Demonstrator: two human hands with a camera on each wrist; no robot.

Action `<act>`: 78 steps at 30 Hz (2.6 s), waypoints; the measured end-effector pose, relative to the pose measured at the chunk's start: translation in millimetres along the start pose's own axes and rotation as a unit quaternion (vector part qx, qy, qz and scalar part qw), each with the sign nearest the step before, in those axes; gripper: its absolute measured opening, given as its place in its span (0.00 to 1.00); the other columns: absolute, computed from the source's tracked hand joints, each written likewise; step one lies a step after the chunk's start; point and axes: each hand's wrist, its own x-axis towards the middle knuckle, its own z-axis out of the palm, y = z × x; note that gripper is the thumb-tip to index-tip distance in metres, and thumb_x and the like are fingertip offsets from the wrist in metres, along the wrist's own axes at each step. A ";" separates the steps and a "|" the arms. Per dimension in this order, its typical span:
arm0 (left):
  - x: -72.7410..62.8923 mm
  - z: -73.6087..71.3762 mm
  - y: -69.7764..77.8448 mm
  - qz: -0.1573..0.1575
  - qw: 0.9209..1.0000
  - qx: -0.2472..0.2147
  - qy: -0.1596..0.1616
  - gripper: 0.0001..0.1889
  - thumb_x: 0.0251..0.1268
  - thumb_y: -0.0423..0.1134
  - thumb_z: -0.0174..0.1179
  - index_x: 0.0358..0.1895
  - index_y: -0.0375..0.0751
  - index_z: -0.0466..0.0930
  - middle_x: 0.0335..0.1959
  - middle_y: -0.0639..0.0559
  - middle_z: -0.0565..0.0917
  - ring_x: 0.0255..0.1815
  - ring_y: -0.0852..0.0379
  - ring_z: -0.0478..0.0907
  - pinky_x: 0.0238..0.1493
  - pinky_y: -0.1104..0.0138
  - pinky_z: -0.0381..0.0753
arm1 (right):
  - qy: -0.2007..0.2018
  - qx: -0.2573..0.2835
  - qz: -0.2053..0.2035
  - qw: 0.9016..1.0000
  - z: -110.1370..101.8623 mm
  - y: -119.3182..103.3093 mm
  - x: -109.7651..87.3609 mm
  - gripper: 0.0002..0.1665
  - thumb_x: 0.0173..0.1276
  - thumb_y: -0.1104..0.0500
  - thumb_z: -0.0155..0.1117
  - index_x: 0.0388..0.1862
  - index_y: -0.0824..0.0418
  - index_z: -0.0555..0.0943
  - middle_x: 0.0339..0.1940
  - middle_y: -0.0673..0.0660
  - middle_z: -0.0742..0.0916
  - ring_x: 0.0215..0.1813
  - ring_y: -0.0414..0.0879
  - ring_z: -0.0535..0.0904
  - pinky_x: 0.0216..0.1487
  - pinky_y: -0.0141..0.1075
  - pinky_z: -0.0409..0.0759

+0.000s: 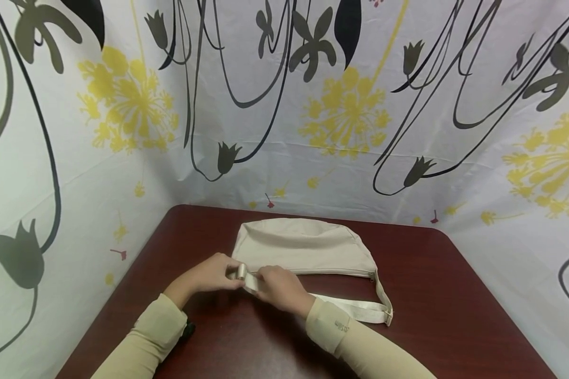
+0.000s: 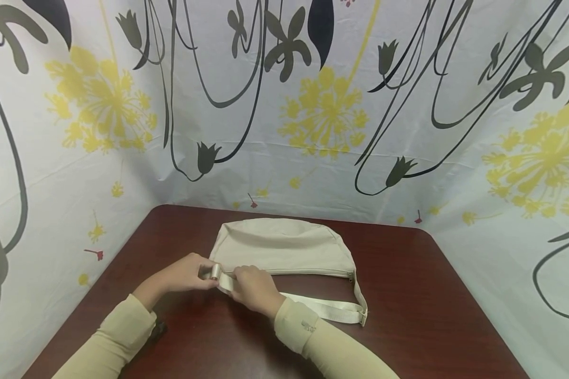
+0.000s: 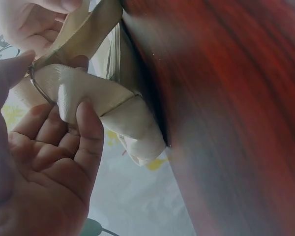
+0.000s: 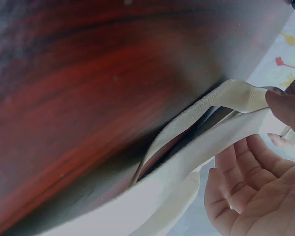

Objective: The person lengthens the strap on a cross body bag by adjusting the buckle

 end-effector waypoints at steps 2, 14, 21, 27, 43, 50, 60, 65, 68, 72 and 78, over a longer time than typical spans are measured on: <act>-0.7 -0.2 -0.2 -0.004 1.000 -0.001 -0.002 0.06 0.61 0.48 0.69 0.30 0.56 0.82 0.20 0.68 0.74 0.22 0.66 0.68 0.26 0.71 0.68 | 0.001 0.003 0.001 1.000 -0.3 -0.2 -0.3 0.15 0.60 0.52 0.76 0.44 0.54 0.85 0.33 0.44 0.84 0.34 0.37 0.76 0.31 0.32 0.76; -0.6 -0.5 -3.1 0.007 1.000 -0.018 0.002 0.05 0.60 0.45 0.71 0.33 0.53 0.84 0.22 0.66 0.75 0.24 0.63 0.69 0.28 0.71 0.70 | -0.007 0.033 0.015 0.999 -0.1 -1.2 3.6 0.14 0.63 0.53 0.74 0.45 0.55 0.85 0.33 0.44 0.83 0.33 0.37 0.75 0.33 0.32 0.76; -1.0 -1.0 -6.6 0.005 1.000 -0.015 0.005 0.06 0.60 0.46 0.71 0.32 0.52 0.84 0.21 0.67 0.75 0.24 0.65 0.69 0.28 0.71 0.70 | -0.006 0.042 0.010 0.999 -2.2 -3.9 6.8 0.13 0.63 0.53 0.74 0.44 0.55 0.85 0.33 0.44 0.84 0.34 0.37 0.75 0.35 0.32 0.76; -0.9 -0.9 -7.5 0.007 1.000 -0.009 0.005 0.08 0.61 0.47 0.70 0.31 0.52 0.82 0.22 0.66 0.74 0.24 0.67 0.67 0.28 0.70 0.69 | -0.006 0.038 0.012 0.999 -4.3 -6.1 5.9 0.14 0.63 0.53 0.74 0.45 0.56 0.85 0.36 0.46 0.85 0.36 0.37 0.77 0.37 0.33 0.77; -2.3 -2.2 -6.0 0.008 1.000 0.016 0.014 0.09 0.59 0.48 0.71 0.28 0.54 0.80 0.19 0.67 0.71 0.22 0.68 0.65 0.25 0.71 0.66 | 0.009 -0.032 -0.004 0.999 4.8 -1.5 -0.1 0.11 0.56 0.53 0.76 0.30 0.50 0.80 0.22 0.42 0.78 0.25 0.38 0.73 0.23 0.33 0.71; -0.5 -1.9 -6.7 0.011 1.000 0.012 0.014 0.10 0.58 0.48 0.71 0.28 0.53 0.80 0.19 0.67 0.71 0.22 0.68 0.65 0.26 0.71 0.67 | -0.009 0.014 0.015 1.000 0.0 0.3 1.6 0.10 0.57 0.56 0.74 0.28 0.50 0.78 0.22 0.41 0.76 0.26 0.37 0.71 0.25 0.32 0.71; 0.6 -1.5 -5.5 0.007 1.000 0.004 0.014 0.09 0.58 0.47 0.71 0.28 0.53 0.81 0.19 0.67 0.72 0.22 0.68 0.66 0.26 0.71 0.67 | -0.023 0.058 0.019 0.998 -4.6 -2.1 0.8 0.09 0.61 0.57 0.74 0.32 0.53 0.79 0.24 0.42 0.75 0.27 0.38 0.70 0.29 0.31 0.71; 0.5 -0.9 -6.7 0.007 1.000 -0.001 0.013 0.09 0.58 0.47 0.71 0.29 0.52 0.81 0.20 0.67 0.73 0.23 0.68 0.66 0.27 0.71 0.68 | -0.024 0.064 0.017 0.997 -5.1 -2.8 1.7 0.08 0.62 0.57 0.74 0.34 0.54 0.81 0.24 0.42 0.76 0.28 0.37 0.70 0.30 0.31 0.72; 0.4 -0.8 -7.2 0.008 1.000 -0.002 0.013 0.09 0.59 0.47 0.71 0.29 0.52 0.81 0.20 0.67 0.74 0.23 0.68 0.67 0.27 0.70 0.69 | -0.026 0.066 0.015 0.997 -6.0 -3.4 3.4 0.08 0.62 0.57 0.74 0.36 0.54 0.82 0.25 0.42 0.76 0.28 0.37 0.71 0.31 0.31 0.73; 0.5 -0.8 -6.8 0.007 1.000 -0.001 0.012 0.09 0.59 0.47 0.71 0.29 0.52 0.81 0.21 0.67 0.74 0.23 0.68 0.67 0.28 0.70 0.69 | -0.030 0.071 0.014 0.997 -8.7 -5.5 5.1 0.09 0.62 0.57 0.74 0.38 0.55 0.82 0.25 0.42 0.77 0.29 0.37 0.71 0.32 0.30 0.73; -0.1 -0.7 -7.5 0.006 1.000 -0.006 0.010 0.09 0.58 0.47 0.72 0.28 0.51 0.81 0.21 0.66 0.74 0.23 0.68 0.67 0.27 0.70 0.70 | -0.036 0.076 0.016 0.996 -9.6 -7.4 6.4 0.09 0.63 0.57 0.73 0.40 0.57 0.83 0.26 0.42 0.77 0.29 0.37 0.71 0.33 0.30 0.73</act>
